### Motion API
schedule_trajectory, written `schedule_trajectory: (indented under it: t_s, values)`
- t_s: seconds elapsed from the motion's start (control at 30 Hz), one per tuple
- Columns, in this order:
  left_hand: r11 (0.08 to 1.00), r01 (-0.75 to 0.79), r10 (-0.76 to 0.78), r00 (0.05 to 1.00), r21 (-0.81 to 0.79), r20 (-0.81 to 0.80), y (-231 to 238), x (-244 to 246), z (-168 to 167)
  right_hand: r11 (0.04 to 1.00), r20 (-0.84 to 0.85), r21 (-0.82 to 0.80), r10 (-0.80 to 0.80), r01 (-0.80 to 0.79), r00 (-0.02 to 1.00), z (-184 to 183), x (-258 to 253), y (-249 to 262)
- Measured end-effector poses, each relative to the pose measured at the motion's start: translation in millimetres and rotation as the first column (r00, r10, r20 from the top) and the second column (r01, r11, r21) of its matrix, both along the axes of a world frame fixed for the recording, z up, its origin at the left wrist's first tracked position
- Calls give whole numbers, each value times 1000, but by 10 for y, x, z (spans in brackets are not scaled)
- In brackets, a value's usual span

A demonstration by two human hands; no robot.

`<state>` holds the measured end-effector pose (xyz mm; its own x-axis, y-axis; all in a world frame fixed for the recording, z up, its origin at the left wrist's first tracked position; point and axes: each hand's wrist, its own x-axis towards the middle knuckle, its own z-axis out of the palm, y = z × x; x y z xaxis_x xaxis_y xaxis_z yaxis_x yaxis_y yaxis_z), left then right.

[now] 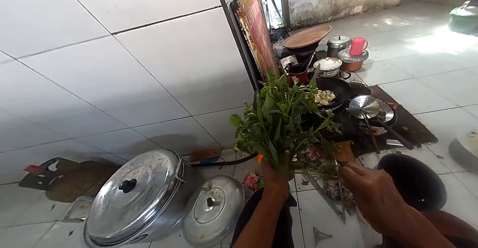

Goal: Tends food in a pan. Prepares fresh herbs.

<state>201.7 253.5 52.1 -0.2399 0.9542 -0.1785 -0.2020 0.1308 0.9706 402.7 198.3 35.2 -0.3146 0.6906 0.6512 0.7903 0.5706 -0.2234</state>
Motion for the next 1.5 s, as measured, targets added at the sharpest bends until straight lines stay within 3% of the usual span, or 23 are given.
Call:
schedule_trajectory:
  t_s: [0.23, 0.67, 0.8, 1.07, 1.13, 1.17, 1.23, 1.3, 1.37, 1.43, 1.5]
  values:
    - [997, -13, 14, 1000, -79, 14, -4, 6, 66, 994, 173, 62, -104, 94, 979, -54, -123, 0]
    - [998, -4, 5, 1000, -62, 15, 31, -68, 40, 999, 175, -5, -43, 45, 984, -101, -143, 0]
    - [999, 15, -14, 1000, -47, 23, 8, -39, 24, 988, 239, 9, -154, 157, 959, -99, -184, 4]
    - [990, 134, -134, 991, 37, -26, -48, 126, -102, 839, 441, -302, -299, 453, 846, -4, -316, 50]
    - [988, 150, -147, 987, 41, -61, -64, 162, -107, 750, 505, -413, -283, 516, 816, 69, -335, 68]
    - [987, 156, -153, 986, 46, -73, -72, 182, -110, 750, 501, -413, -286, 516, 817, 56, -324, 73]
    - [984, 168, -163, 982, 54, -93, -90, 224, -99, 862, 379, -243, -339, 446, 861, -113, -255, 84]
    - [983, 175, -170, 981, 45, -98, -100, 256, -72, 887, 273, -159, -383, 434, 882, -235, -200, 112]
    - [984, 176, -172, 981, 38, -95, -94, 242, -75, 837, 278, -278, -400, 471, 873, -239, -108, 129]
    - [984, 177, -176, 982, 15, -66, -98, 218, -78, 714, 351, -486, -368, 503, 861, -81, -43, 131]
    - [986, 167, -165, 984, 26, -67, -78, 204, -90, 642, 284, -634, -326, 432, 902, 111, -2, 118]
